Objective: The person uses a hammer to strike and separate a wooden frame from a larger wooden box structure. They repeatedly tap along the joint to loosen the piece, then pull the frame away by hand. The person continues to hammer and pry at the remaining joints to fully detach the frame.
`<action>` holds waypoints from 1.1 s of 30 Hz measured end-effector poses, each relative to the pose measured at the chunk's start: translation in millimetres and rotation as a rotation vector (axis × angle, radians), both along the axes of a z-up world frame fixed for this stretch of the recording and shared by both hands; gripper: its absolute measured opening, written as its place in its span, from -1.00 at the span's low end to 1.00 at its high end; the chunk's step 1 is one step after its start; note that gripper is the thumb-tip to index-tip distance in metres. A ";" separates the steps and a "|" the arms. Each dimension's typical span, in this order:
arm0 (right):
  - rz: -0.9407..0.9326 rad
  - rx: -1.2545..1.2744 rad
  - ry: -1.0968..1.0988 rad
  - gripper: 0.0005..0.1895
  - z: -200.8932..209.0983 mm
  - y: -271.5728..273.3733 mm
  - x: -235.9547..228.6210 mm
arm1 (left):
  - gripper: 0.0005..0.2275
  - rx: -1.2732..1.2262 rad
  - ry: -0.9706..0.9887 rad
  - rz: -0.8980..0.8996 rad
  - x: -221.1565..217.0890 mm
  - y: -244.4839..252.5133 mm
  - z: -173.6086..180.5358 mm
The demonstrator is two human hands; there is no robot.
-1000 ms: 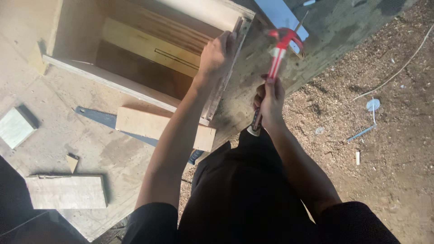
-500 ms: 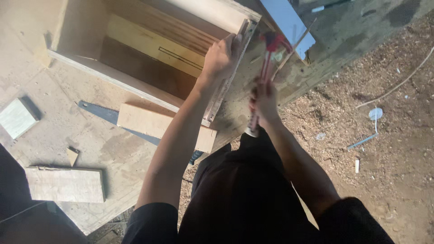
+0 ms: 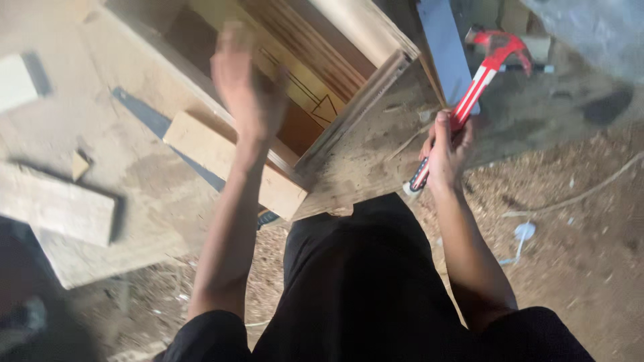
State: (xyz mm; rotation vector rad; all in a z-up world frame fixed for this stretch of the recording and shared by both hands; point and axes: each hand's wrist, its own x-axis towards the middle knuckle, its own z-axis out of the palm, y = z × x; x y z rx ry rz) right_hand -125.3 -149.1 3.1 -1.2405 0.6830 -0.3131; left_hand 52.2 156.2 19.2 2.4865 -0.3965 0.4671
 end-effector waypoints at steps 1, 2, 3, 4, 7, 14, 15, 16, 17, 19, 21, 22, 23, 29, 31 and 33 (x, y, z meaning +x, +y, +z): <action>0.047 -0.060 -0.023 -0.77 -0.1 -6.7 10.6 | -0.32 -0.074 -0.029 0.084 -7.1 14.3 -6.7; 0.093 -0.120 -0.048 -0.76 0.3 -12.5 21.9 | -0.25 -0.148 -0.061 0.167 -16.4 26.2 -14.6; 0.135 -0.198 -0.046 -0.75 1.1 -18.2 33.5 | -0.19 -0.222 -0.097 0.248 -26.5 35.7 -23.4; 0.173 -0.278 -0.051 -0.73 1.9 -22.6 46.6 | -0.13 -0.303 -0.008 0.285 -35.4 42.8 -33.0; 0.324 -0.395 -0.085 -0.67 5.6 -34.8 83.1 | -0.11 -0.706 0.279 0.369 -54.6 46.7 -60.4; 0.312 -0.307 0.036 -0.57 -24.1 -43.1 121.7 | -0.15 -1.004 0.679 0.636 -52.9 37.5 -81.6; 0.324 -0.291 0.029 -0.57 -32.0 -42.9 119.8 | -0.14 -1.007 0.611 0.588 -56.2 39.5 -83.0; 0.329 -0.279 0.016 -0.57 -38.9 -46.0 119.9 | -0.13 -1.052 0.538 0.511 -56.0 38.8 -85.2; 0.333 -0.267 0.002 -0.56 -45.9 -49.1 119.9 | -0.12 -1.094 0.465 0.432 -56.9 38.3 -87.4; 0.338 -0.221 -0.017 -0.58 -58.1 -56.4 127.5 | -0.10 -1.157 0.390 0.345 -46.1 37.1 -92.1; 0.323 -0.200 -0.001 -0.52 -69.4 -66.8 119.3 | -0.09 -1.197 0.422 0.361 -52.9 32.9 -101.0; 0.316 -0.197 0.000 -0.46 -73.8 -67.4 123.2 | -0.09 -1.204 0.480 0.404 -55.0 33.8 -102.4; 0.308 -0.194 0.001 -0.39 -76.7 -66.6 123.9 | -0.09 -1.210 0.539 0.447 -55.0 33.9 -102.5; 0.329 -0.342 0.087 -0.28 -72.7 -72.1 122.3 | -0.09 -1.202 0.454 0.357 -57.7 25.1 -84.2; 0.365 -0.486 0.075 -0.45 -70.4 -79.7 113.6 | -0.10 -1.205 0.459 0.357 -73.2 16.9 -75.7; 0.410 -0.532 0.018 -0.56 -68.9 -86.7 119.6 | -0.11 -1.222 0.409 0.301 -80.2 9.7 -65.4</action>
